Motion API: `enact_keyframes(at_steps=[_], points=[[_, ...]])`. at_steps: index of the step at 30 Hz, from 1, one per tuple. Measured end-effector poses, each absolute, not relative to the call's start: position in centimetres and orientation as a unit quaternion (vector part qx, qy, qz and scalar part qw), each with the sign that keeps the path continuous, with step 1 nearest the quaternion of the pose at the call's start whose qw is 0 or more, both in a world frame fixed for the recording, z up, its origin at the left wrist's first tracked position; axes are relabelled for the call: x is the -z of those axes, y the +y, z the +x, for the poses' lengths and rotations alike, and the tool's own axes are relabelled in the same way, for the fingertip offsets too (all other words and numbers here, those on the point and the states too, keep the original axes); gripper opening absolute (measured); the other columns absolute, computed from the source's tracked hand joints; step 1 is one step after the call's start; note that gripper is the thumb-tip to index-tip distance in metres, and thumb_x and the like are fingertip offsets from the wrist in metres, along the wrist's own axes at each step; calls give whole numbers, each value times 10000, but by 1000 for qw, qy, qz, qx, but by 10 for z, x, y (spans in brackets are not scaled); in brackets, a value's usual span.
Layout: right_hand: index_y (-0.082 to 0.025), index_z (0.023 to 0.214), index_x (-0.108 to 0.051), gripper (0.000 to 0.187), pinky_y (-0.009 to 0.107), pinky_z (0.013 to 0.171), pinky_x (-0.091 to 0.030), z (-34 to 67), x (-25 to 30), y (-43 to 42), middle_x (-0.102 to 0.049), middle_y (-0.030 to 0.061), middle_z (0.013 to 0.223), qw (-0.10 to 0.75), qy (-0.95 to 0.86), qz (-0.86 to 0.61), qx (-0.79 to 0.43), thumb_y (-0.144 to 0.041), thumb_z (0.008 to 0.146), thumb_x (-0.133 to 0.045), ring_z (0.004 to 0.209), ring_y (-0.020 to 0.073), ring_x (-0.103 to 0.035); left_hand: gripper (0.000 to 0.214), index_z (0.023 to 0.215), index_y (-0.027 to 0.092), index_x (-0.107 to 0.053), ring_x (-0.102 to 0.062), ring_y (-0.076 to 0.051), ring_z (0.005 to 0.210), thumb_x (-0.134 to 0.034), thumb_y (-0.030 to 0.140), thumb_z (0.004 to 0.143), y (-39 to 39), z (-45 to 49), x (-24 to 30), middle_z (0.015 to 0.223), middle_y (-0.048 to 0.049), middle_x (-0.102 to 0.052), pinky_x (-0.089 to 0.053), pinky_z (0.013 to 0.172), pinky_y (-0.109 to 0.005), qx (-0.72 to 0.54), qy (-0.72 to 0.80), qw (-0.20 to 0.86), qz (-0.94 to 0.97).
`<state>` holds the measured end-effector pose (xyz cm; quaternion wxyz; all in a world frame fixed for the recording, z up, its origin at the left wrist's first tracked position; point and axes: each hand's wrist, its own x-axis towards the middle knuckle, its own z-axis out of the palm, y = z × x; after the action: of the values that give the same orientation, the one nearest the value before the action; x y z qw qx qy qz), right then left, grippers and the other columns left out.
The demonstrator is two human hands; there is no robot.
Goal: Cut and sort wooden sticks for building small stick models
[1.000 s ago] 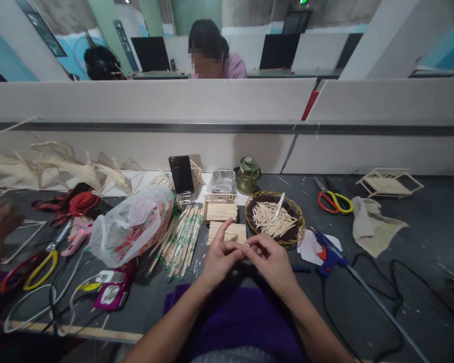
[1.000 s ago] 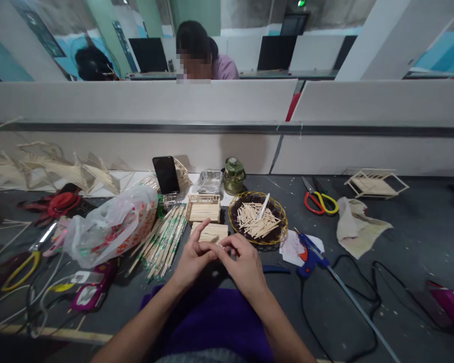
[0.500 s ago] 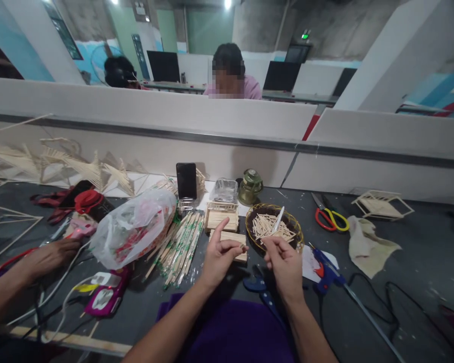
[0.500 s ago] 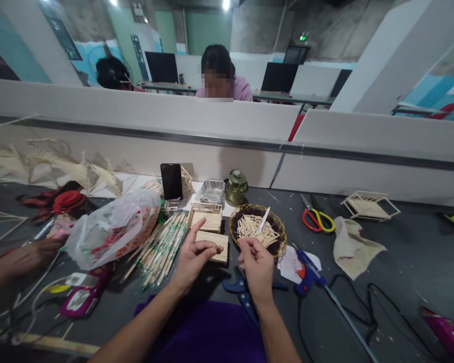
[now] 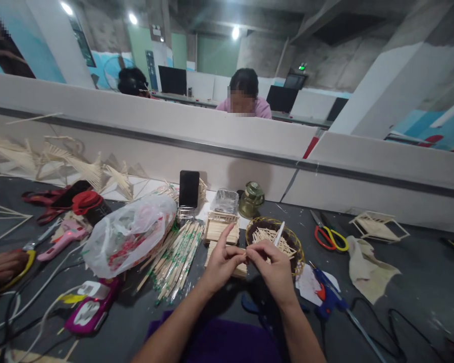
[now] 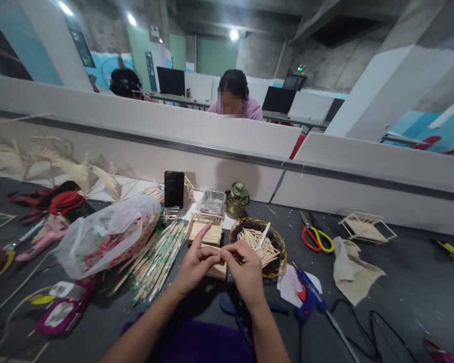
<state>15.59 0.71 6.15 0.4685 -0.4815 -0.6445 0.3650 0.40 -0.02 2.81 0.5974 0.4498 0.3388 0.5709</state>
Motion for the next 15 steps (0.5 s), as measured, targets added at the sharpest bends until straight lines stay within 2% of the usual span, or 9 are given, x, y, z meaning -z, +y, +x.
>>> enact_keyframes(at_steps=[3, 8, 10, 15], points=[[-184, 721, -695, 228, 263, 599, -402, 157, -53, 26, -620, -1, 655, 500, -538, -503, -456, -407, 739, -738, 615, 144, -525, 1021, 1532, 214, -79, -673, -168, 740, -747, 241, 760, 8, -3, -18, 789, -27, -732, -497, 760, -298, -567, 326, 630, 418], [-158, 662, -663, 303, 215, 467, -255, 153, -40, 38, -447, -63, 500, 524, -433, -504, -533, -423, 634, -808, 472, 73, -339, 1041, 1531, 202, -46, -657, -154, 785, -737, 193, 753, 11, -15, -7, 884, -61, -742, -475, 741, -264, -568, 367, 603, 423], [-156, 660, -659, 306, 214, 463, -248, 149, -35, 38, -437, -66, 500, 517, -423, -495, -555, -414, 624, -818, 467, 68, -327, 1059, 1532, 216, -36, -653, -146, 779, -742, 177, 743, 9, -16, -7, 878, -47, -737, -471, 734, -255, -572, 370, 602, 416], [-157, 653, -652, 313, 214, 462, -273, 140, -26, 34, -449, -68, 497, 502, -422, -487, -577, -415, 614, -825, 458, 69, -344, 1116, 1530, 206, -97, -628, -121, 626, -808, 188, 670, 6, -10, -9, 707, 19, -696, -481, 671, -246, -593, 345, 628, 368]])
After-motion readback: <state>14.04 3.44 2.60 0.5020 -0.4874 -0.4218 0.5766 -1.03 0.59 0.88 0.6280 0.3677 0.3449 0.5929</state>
